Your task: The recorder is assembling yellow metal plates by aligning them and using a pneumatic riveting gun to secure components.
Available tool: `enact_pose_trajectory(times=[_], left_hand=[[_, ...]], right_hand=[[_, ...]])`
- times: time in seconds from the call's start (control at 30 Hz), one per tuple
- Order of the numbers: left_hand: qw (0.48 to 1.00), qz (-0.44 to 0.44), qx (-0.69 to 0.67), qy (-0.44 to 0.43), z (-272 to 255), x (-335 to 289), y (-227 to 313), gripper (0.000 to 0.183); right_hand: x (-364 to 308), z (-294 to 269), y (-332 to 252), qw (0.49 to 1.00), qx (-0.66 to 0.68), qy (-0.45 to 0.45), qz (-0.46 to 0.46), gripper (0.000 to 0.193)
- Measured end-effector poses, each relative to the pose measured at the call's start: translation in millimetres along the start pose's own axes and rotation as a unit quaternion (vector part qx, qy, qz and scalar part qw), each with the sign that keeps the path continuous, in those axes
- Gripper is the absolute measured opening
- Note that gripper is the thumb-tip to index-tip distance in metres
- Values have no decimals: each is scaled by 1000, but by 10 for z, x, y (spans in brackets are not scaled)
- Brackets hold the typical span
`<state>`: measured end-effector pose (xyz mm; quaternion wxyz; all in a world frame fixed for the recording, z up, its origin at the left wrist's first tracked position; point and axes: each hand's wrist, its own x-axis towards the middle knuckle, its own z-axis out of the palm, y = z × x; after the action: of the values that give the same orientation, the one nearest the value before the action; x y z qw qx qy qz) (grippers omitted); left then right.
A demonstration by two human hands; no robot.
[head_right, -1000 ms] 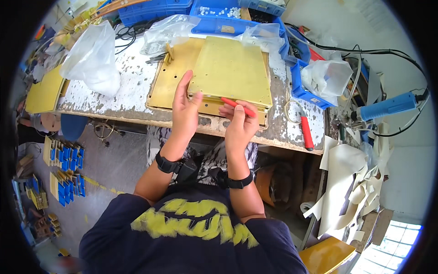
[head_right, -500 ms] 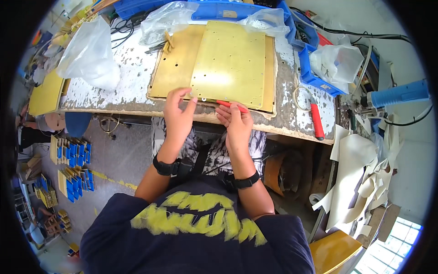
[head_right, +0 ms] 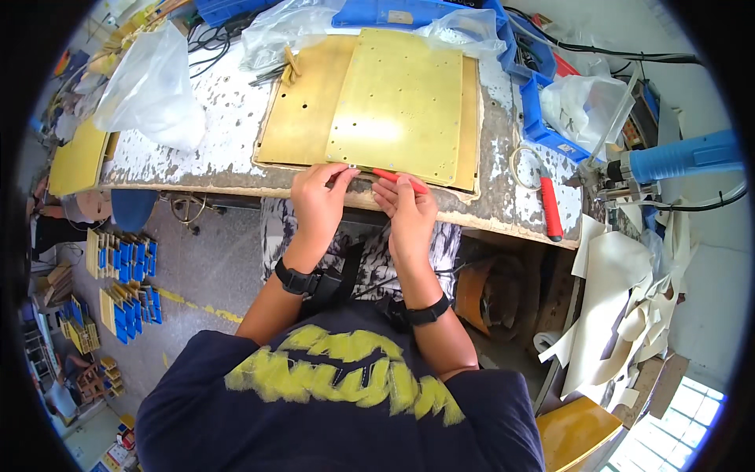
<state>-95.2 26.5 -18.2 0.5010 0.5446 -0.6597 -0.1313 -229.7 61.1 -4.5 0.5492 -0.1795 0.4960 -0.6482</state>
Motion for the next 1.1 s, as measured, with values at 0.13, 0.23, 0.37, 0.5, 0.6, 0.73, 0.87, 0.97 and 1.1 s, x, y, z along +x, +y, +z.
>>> enact_pose_trajectory(times=[0.13,0.23,0.37,0.5,0.6,0.73,0.87,0.97,1.1], left_hand=[[1000,13,7,16,5,-6,-28,12],[1000,-2,4,17,-15,-6,-11,11],[999,-42,19,0,-50,5,48,12],[998,-62,6,-3,-46,13,34,14],[988,-138,-60,-25,-54,51,73,13],[964,-209,-151,-58,-86,101,99,9],[943,-251,-191,-102,-120,93,36,7],[935,-240,-237,-113,-178,78,-38,6],[957,-225,-154,-100,-178,162,51,5]], right_hand=[[-7,36,18,1000,8,0,1,25],[-8,56,46,1000,10,0,-1,25],[-24,70,86,1000,12,4,-10,26],[-54,60,139,1000,19,6,-9,26],[-88,48,173,1000,20,6,-16,26],[-121,2,214,1000,18,-5,-24,24],[-212,-28,255,998,3,-55,-15,23],[-269,-2,250,995,10,-94,-30,21],[-32,-15,183,998,37,-51,-26,20]])
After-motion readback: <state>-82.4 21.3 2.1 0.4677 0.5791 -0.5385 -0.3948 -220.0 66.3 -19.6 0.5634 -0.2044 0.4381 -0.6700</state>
